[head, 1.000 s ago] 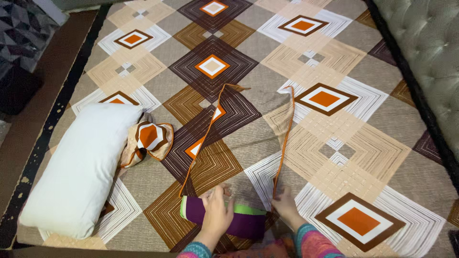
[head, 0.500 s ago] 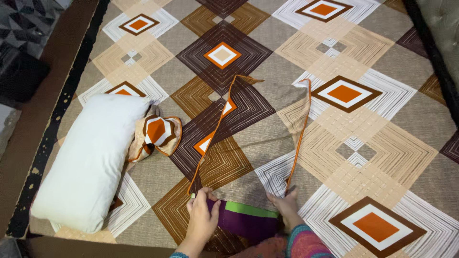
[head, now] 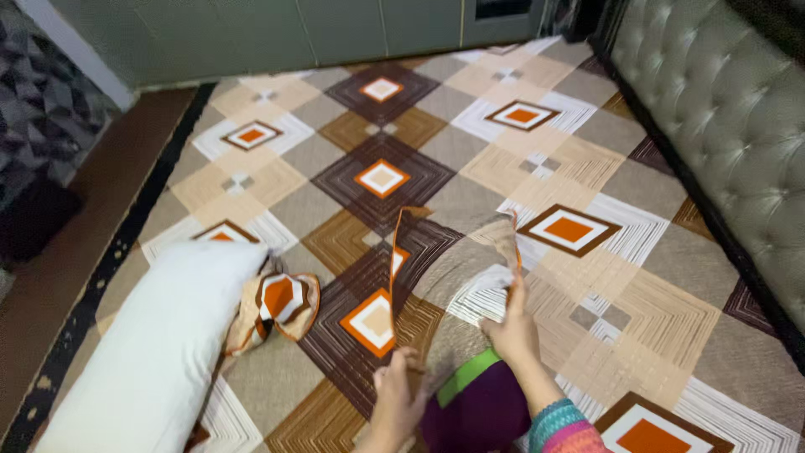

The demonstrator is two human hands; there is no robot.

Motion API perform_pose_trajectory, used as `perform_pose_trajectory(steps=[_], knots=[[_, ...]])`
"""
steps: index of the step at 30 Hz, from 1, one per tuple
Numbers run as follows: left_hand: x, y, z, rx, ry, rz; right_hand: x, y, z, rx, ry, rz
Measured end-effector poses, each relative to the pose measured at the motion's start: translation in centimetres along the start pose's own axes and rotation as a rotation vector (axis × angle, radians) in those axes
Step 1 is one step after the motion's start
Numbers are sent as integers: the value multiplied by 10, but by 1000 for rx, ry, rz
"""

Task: The person picks up a pillowcase and a pillow, spreads the pillowcase out on a bed, and slides the pillow into it by hand.

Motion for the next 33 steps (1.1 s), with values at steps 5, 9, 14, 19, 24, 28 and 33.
perform_pose_trajectory(steps=[5, 9, 14, 19, 24, 28, 33], knots=[[-1, 8, -24, -223, 121, -18, -34, 22, 69, -426, -231, 202], [-11, 22, -12, -291, 120, -175, -85, 53, 85, -214, -401, 249], [-22, 13, 12, -250, 13, -195, -100, 51, 67, 127, -278, 383], [-23, -1, -1, -296, 22, -225, -101, 50, 20, 639, -217, 675], [-22, 2, -14, -279, -15, -218, -96, 60, -36, 788, 11, 776], [-9, 16, -34, -269, -31, -144, -82, 43, -45, 531, -81, 305], [10, 31, -61, -193, 101, -177, -99, -6, -43, 344, -174, 123]])
Point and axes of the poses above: each hand's wrist, its own x-axis towards the middle knuckle, its own y-axis out of the palm, z = x × y, the point moved 6 cm from there along x, towards the middle knuckle, and after that the axes turned 6 degrees about y, right-handed, at the moved point
